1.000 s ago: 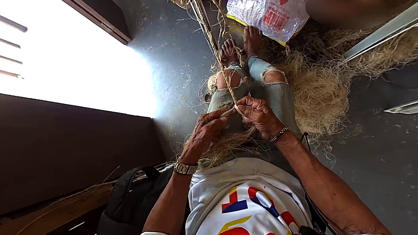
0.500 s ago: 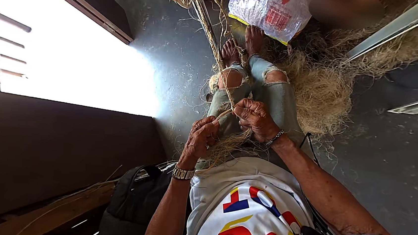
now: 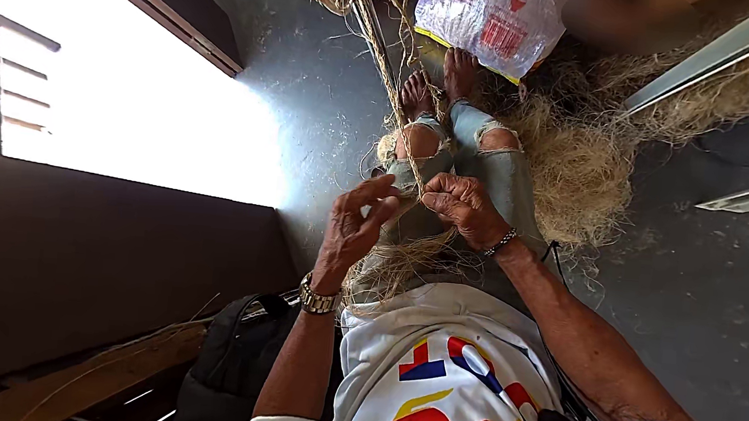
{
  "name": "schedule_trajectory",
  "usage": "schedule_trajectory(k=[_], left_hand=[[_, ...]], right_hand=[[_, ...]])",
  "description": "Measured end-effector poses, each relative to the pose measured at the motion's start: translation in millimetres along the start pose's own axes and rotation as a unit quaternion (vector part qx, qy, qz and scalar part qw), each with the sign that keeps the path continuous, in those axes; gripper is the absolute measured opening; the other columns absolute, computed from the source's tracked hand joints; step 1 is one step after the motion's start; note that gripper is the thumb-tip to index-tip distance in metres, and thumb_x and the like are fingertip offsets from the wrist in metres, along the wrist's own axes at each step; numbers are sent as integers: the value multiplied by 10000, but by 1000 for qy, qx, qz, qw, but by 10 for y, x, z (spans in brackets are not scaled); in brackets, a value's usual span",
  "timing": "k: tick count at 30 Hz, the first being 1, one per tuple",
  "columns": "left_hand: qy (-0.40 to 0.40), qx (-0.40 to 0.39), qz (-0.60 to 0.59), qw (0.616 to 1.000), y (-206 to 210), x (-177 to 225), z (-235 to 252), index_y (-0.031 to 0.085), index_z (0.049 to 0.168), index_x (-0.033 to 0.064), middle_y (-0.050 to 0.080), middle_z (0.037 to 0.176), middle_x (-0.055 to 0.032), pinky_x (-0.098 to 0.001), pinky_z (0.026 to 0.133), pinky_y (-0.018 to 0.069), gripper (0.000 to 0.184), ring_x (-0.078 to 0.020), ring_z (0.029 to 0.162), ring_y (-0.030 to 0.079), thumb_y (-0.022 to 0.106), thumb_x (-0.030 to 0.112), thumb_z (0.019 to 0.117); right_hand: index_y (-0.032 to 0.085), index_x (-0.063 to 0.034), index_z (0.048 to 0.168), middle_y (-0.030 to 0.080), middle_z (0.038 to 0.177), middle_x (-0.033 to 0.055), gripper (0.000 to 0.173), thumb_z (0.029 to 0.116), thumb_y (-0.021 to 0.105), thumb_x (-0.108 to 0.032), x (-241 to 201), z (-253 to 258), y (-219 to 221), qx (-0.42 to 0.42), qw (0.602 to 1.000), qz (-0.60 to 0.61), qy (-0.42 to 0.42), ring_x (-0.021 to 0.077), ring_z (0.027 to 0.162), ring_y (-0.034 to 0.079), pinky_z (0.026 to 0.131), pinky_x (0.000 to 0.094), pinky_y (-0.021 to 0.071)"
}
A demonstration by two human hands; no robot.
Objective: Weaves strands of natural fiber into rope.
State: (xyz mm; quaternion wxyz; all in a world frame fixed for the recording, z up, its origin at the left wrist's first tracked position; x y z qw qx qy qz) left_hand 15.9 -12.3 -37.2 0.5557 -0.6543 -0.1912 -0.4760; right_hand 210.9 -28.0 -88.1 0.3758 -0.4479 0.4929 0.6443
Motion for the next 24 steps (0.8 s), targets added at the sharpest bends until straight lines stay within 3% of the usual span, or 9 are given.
schedule_trajectory(k=[3,5,7,9,13,20,24], left_hand=[[1,-28,-136,990,244,47,106,679,1205,-19,740,997,-68,-290,775,615,238,-108,836,713,594,61,998],[-23,3,-160,987,338,47,131,707,1016,21,689,791,-6,-208,567,521,102,-55,626,612,614,31,974],[-33,29,-139,989,363,40,131,681,907,68,602,693,27,-184,493,422,88,-38,543,511,610,47,955],[-51,33,-129,990,362,28,113,658,872,100,569,665,24,-187,458,385,106,-46,509,475,597,68,952],[-95,36,-223,969,393,-59,94,651,852,129,539,627,24,-170,397,325,107,-34,434,398,614,88,944],[-136,35,-373,917,456,-84,117,652,797,117,485,538,40,-158,370,332,137,-13,388,379,640,58,920],[-137,10,-444,886,487,-92,140,633,780,110,419,492,48,-161,368,334,176,-18,374,377,610,84,953]], right_hand=[[647,-66,907,481,590,-28,107,986,576,-68,-2,3,-14,-4,1000,-8,-5,18,437,367,413,161,320],[636,-64,900,475,581,-23,110,990,573,-73,-4,-3,-26,-9,1000,-14,-2,23,433,371,411,169,321],[621,-58,906,463,571,-19,104,997,572,-69,-7,-18,-20,-16,1000,-21,1,30,429,374,408,175,325],[620,-43,916,470,569,-12,94,997,573,-51,-17,-33,-5,-19,999,-29,1,33,429,378,407,177,319],[633,-22,919,495,588,6,85,989,585,-22,-55,-30,-14,-21,997,-72,-14,43,443,392,415,181,328],[668,-11,942,518,592,14,89,975,585,-12,-80,-8,-89,-49,997,-52,-10,40,436,399,400,176,334],[675,-5,935,559,623,38,82,972,602,-15,-157,6,-153,-69,990,-119,-38,57,447,430,395,189,348]])
Point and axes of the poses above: each hand's wrist, its own z-axis towards the middle knuckle, its own y-axis out of the palm, x = y × z, the point moved 4 cm from there along z, towards the middle knuckle
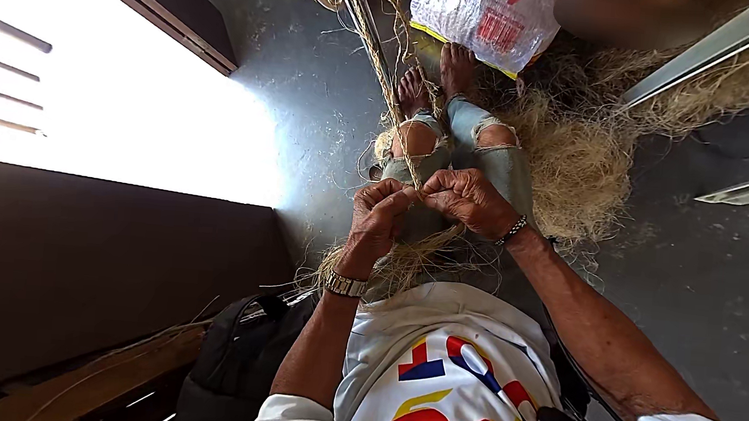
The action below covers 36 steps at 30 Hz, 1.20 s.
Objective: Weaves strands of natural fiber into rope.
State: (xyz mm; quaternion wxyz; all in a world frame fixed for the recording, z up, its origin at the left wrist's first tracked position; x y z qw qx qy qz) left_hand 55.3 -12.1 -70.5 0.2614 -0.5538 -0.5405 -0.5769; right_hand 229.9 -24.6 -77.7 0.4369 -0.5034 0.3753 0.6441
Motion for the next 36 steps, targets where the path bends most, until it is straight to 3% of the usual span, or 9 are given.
schedule_trajectory(k=[9,13,16,19,21,24,26,31,36], left_hand=[[98,57,240,964,-18,25,-52,650,844,118,510,598,32,-193,431,361,102,-51,456,425,649,125,945],[117,71,290,947,54,1,-72,640,918,72,601,646,8,-215,488,466,89,-72,517,547,607,113,989],[100,78,258,958,114,-27,-94,642,939,76,640,662,4,-198,459,432,105,-59,495,531,593,139,1007],[46,68,95,992,181,-93,-128,634,936,97,600,657,-12,-170,407,368,136,-37,439,443,550,146,1031],[2,57,-34,998,272,-25,-190,634,962,86,688,738,-64,-147,385,362,180,-17,419,455,492,126,1065],[-7,36,-135,990,330,208,-305,632,949,134,615,699,-3,-127,386,366,219,0,424,432,448,139,1067],[25,20,-164,986,302,413,-369,635,951,159,551,656,43,-117,395,375,207,10,433,429,459,159,1060],[121,12,-168,978,141,811,-445,611,976,129,517,618,41,-127,409,393,209,-13,433,441,429,160,1074],[129,31,-114,985,200,652,-415,617,944,155,517,622,47,-133,411,391,197,-9,437,431,462,168,1065]], right_hand=[[668,-46,893,614,643,44,109,989,619,-60,-165,-62,-110,-12,991,-132,25,88,491,527,458,225,441],[666,-93,839,582,627,19,117,954,646,-88,-363,-80,-184,18,964,-264,21,115,492,512,464,298,420],[675,-96,828,565,603,-16,112,932,640,-115,-516,-119,-53,19,954,-297,21,87,492,515,468,294,437],[686,-74,831,585,624,5,132,928,604,-110,-500,-315,182,-13,963,-268,-20,95,539,553,506,307,471],[708,-35,869,643,709,47,170,955,571,-91,-402,-477,272,-38,970,-232,-53,114,637,604,594,304,505],[726,10,914,676,798,17,186,994,585,-80,-326,-729,96,-31,993,-98,-56,-9,705,583,652,156,495],[750,-45,944,694,834,-55,174,993,625,-156,-283,-962,-204,18,998,-55,-25,-59,717,582,653,130,498],[775,-247,997,637,737,-148,112,977,674,-291,-23,-1716,-1001,145,983,89,70,-69,523,451,472,123,382],[739,-274,918,480,550,-154,103,948,655,-323,549,-2762,-1592,256,930,150,215,-40,431,410,417,156,385]])
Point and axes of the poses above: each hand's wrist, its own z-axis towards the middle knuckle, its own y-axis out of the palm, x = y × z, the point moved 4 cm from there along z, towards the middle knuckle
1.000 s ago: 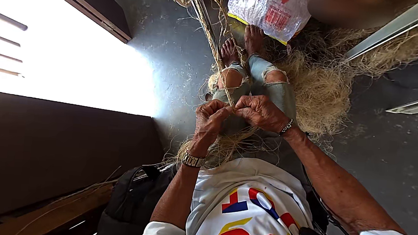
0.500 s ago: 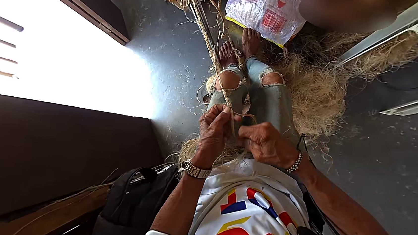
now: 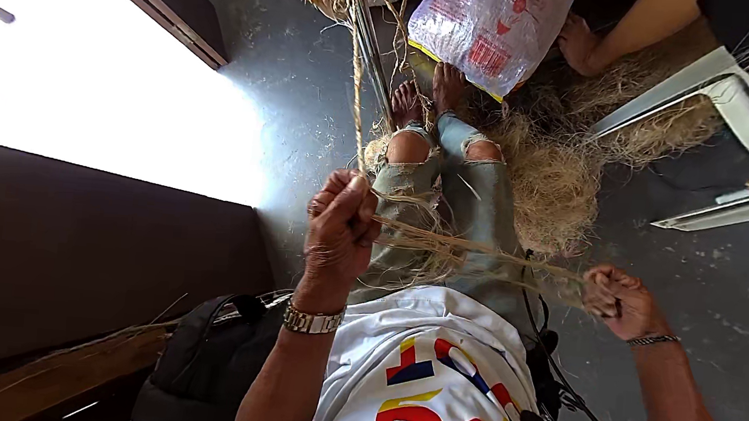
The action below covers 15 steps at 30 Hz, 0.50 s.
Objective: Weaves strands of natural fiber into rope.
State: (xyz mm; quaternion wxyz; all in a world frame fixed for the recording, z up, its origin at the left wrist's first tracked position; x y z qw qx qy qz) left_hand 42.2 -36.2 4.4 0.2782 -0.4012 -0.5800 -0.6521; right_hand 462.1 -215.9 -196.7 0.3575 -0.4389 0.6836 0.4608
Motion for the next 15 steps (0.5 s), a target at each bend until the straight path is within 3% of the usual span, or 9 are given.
schedule_trajectory(k=[2,5,8,10,11,13,15], left_hand=[[-13,4,-11,1000,27,-123,-1,622,924,154,515,619,42,-133,405,364,193,-9,435,416,480,153,1055],[-23,-2,-25,999,80,-193,13,613,920,148,503,615,41,-129,411,354,194,-8,441,413,473,130,1053],[-12,-16,-15,1000,86,-112,49,612,931,139,504,626,45,-133,431,391,186,-17,458,445,475,141,1056],[3,-19,-4,1000,66,-6,63,604,943,140,500,631,52,-132,442,410,181,-13,468,457,466,143,1060],[12,-16,7,1000,52,62,67,610,950,140,499,622,58,-131,443,411,182,-7,467,456,464,138,1059],[32,-10,25,999,16,209,70,623,964,142,512,625,68,-126,456,426,183,1,477,468,463,126,1052],[43,-2,26,999,-12,277,72,611,955,145,513,625,65,-125,446,425,183,-2,467,467,458,119,1051]], right_hand=[[744,-280,945,486,533,-155,108,929,656,-340,178,-212,-263,46,998,11,47,-50,411,418,398,144,391],[771,-304,995,531,543,-151,146,922,703,-411,246,-435,-338,35,997,25,66,-54,425,454,412,145,419],[758,-259,882,596,560,-107,149,928,624,-303,195,-467,-252,53,994,-40,83,-1,444,537,442,192,491],[668,-153,812,624,603,-48,242,979,499,-199,87,-409,-145,41,969,-201,139,83,502,609,529,278,574],[654,-66,814,618,620,6,259,1005,499,-149,49,-356,-99,28,935,-307,177,133,539,618,591,333,579],[697,49,949,685,787,154,237,1039,573,-132,70,-267,-93,11,864,-440,246,258,717,661,770,476,541],[694,57,1040,715,971,216,195,995,642,-126,145,-205,-236,9,839,-488,242,316,904,708,888,523,560]])
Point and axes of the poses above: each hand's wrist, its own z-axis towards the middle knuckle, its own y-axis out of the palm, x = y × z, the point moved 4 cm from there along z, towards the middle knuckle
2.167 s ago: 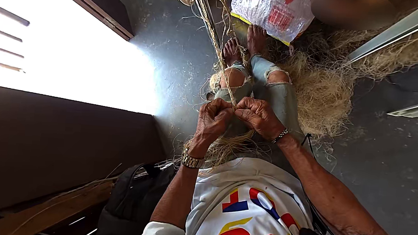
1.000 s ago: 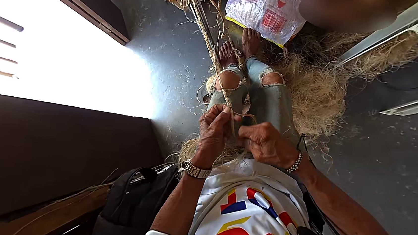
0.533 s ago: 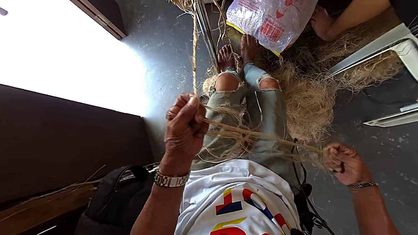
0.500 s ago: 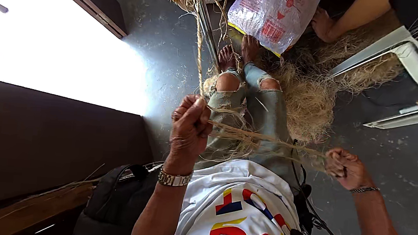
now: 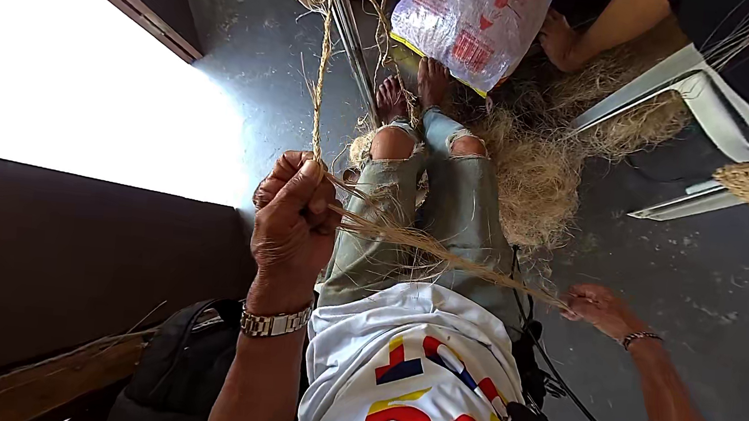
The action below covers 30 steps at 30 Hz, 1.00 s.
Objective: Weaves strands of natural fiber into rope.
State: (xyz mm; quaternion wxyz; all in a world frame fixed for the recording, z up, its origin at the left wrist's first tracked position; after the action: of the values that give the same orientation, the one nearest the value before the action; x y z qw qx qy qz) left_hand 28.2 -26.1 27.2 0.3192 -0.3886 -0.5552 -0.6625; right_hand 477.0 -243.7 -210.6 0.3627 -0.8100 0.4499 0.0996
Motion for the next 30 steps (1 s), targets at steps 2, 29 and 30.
schedule_trajectory(k=[2,29,30], left_hand=[[2,8,2,1000,-42,10,-13,604,946,148,506,619,67,-118,431,403,190,3,456,451,451,121,1054],[-86,87,51,991,-129,-960,-165,623,885,124,481,572,39,-151,402,347,147,-20,428,406,559,77,1009],[-83,87,46,992,-130,-967,-165,626,886,123,489,574,39,-151,403,349,145,-19,429,409,561,76,1007]], right_hand=[[689,70,1156,682,1169,275,279,962,718,-128,223,115,-32,2,999,-54,8,395,1128,651,1032,574,472],[664,42,1248,722,1176,154,407,908,688,-181,-3432,-503,314,198,822,40,-532,219,1074,711,949,410,588],[646,30,1282,727,1164,132,427,904,699,-161,-3589,-455,431,135,835,52,-530,188,1041,722,924,388,603]])
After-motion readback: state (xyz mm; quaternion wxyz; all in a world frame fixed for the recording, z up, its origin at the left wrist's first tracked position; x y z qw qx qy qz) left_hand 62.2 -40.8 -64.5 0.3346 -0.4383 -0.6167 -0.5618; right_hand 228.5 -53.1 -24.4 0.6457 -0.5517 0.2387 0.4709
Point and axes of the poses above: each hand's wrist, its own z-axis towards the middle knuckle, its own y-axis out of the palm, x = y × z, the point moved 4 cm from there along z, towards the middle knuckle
